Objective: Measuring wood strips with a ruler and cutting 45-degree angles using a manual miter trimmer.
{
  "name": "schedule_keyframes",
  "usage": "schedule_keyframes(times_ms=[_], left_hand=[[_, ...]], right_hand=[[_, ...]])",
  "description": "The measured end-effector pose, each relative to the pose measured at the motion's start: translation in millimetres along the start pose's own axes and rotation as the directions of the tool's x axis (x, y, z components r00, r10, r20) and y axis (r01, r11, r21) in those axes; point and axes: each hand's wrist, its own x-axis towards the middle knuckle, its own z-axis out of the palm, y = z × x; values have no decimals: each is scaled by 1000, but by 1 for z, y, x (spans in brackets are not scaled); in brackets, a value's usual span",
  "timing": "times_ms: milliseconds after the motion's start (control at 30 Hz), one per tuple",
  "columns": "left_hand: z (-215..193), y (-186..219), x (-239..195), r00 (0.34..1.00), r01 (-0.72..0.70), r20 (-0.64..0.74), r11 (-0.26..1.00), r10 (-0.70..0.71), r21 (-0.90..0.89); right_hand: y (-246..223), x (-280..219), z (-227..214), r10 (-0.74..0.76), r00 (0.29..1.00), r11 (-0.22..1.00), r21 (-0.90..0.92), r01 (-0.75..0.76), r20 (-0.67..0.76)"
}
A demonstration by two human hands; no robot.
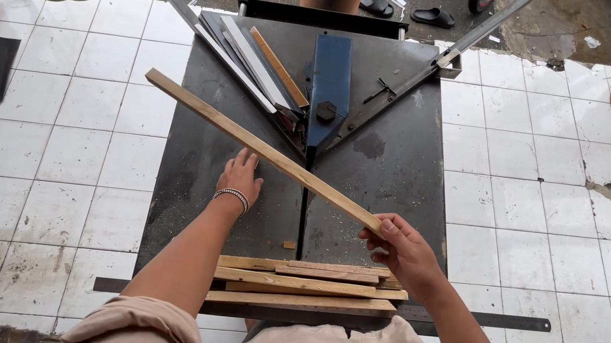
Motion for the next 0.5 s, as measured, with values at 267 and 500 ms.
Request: schedule_keyframes(times_ms=[267, 500], left_hand=[[24, 12, -61, 985, -94, 137, 991, 107, -95], [-9, 43, -119, 934, -282, 206, 956, 293, -79]], right_hand=[[-2, 3, 19, 58, 998, 987, -149, -59, -15], [38, 47, 18, -6, 998, 930, -367, -16, -60]])
